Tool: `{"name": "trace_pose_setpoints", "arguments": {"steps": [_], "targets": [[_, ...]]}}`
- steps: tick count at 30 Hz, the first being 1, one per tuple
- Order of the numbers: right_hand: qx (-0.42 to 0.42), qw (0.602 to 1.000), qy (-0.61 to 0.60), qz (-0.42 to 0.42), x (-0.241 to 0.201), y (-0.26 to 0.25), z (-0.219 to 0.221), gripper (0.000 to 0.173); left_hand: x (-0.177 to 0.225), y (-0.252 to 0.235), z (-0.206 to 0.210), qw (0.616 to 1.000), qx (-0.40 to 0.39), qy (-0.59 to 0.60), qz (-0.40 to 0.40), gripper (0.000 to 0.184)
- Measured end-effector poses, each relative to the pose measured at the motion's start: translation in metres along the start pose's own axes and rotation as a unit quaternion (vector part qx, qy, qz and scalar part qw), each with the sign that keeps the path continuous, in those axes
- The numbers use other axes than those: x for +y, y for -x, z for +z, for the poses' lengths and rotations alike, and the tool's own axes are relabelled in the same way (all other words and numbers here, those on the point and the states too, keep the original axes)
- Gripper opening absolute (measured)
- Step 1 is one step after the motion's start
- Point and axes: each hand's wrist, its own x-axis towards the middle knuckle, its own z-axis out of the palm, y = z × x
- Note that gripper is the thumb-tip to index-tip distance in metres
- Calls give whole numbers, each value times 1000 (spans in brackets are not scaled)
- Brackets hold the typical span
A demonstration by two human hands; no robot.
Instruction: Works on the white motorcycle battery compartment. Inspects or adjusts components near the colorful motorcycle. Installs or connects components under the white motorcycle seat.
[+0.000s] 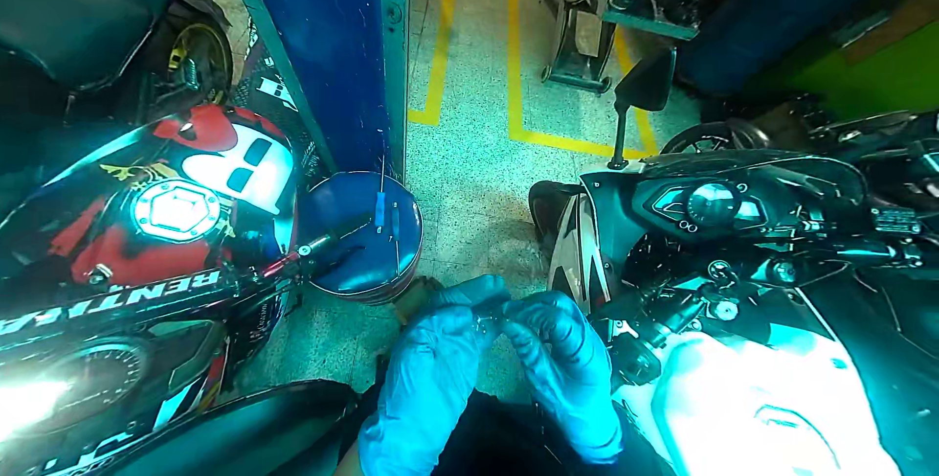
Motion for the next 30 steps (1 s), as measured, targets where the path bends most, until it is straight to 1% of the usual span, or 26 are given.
{"name": "trace_pose_setpoints", "arguments": {"steps": [2,5,8,11,13,15,16,18,19,22,24,27,29,30], "targets": [[-36,999,-8,13,0,-8,-7,14,3,1,0,999,1,5,-34,43],[-121,992,20,-16,0,-26,-19,17,5,3,-3,996,4,-36,-80,45],[-198,977,67,-44,-3,-45,-29,17,10,3,-1,990,39,-61,-123,37],[-250,961,112,-45,-10,-58,-27,15,12,3,1,988,52,-66,-132,35],[-244,961,119,-43,-12,-59,-19,17,10,5,-3,991,35,-63,-112,36],[-198,976,91,-20,-15,-53,-13,25,6,4,-5,996,40,-51,-62,37],[-161,984,76,2,-16,-46,-11,28,5,3,-5,997,46,-36,-40,39],[-100,992,55,49,-13,-26,-5,22,6,0,-5,998,55,-8,-11,43],[-95,992,56,64,-12,-18,-1,22,6,-1,-7,999,50,-2,-3,45],[-110,986,115,57,-11,-7,7,25,1,-1,-14,999,29,7,10,49],[-108,981,154,42,-14,-8,9,22,-1,1,-15,999,30,14,12,50],[-124,980,150,48,-15,-7,6,18,-4,3,-17,1000,26,17,4,47],[-162,975,136,71,-12,-9,1,18,-6,3,-20,999,27,21,-13,45],[-190,968,137,85,-11,-11,-2,19,-7,3,-21,999,40,17,-25,44]]}}
